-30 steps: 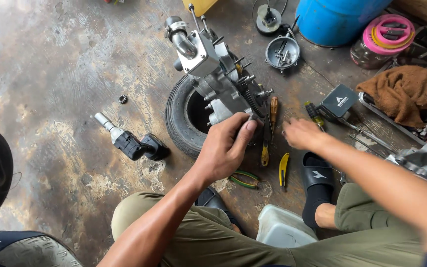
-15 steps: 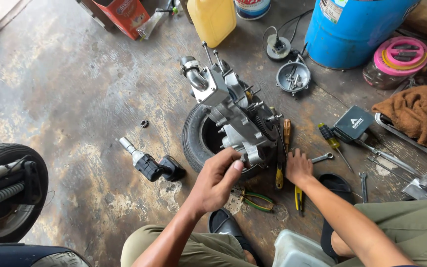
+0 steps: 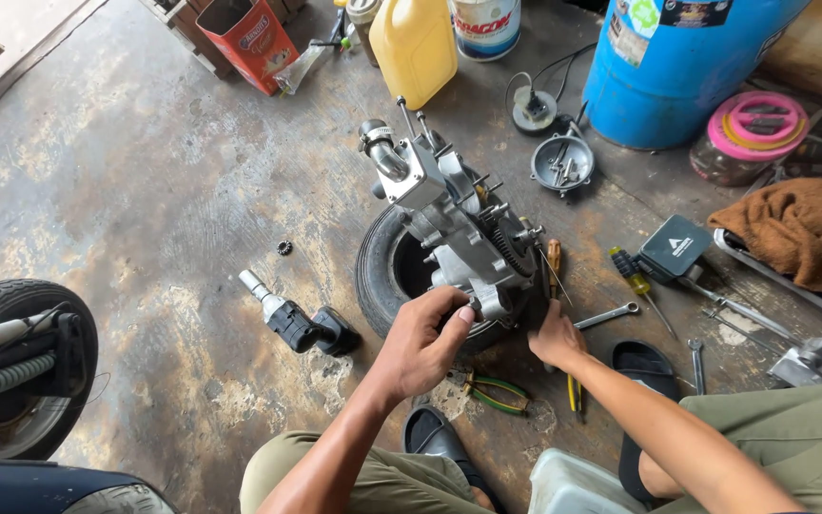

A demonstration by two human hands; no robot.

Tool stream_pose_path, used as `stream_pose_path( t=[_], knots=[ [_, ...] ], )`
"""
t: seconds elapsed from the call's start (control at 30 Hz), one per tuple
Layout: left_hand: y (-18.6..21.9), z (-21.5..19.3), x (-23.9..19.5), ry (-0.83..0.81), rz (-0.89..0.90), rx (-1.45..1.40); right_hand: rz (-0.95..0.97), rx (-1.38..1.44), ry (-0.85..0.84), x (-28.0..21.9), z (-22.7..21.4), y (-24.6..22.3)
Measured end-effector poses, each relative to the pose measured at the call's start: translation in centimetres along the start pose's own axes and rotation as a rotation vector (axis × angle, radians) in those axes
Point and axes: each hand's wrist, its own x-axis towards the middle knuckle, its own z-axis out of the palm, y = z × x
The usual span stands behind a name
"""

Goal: The person sits on the workshop floor and files a small metal bolt-like part with a flat file, repeatedly stroking it and checking it by hand. They then fit the filed part onto the engine case mounted on a tire and continue filing and fitting it in place.

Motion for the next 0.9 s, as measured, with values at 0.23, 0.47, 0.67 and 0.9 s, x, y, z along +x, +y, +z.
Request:
stream_pose_path(
  t=[0.23,0.47,0.67,0.9],
  knots=[
    [2.2,-0.6,0.3,-0.002,0.125,0.033,0.047,-0.028,-0.033,-0.2,-4.3,-0.2],
    [3.5,-1.5,-0.4,0.060,0.223,0.102,0.109,0.040,-0.105,-12.5,-12.6,-3.3],
    [5.1,-2.5,-1.5,0.063,0.147,0.104,0.022,0.612,-0.054,-23.7,-18.1,-7.2],
    [5.9,-2.7,-2.8,0.072,0.125,0.055,-0.793,0.778,0.090,-26.8,-22.0,-12.1]
  ],
)
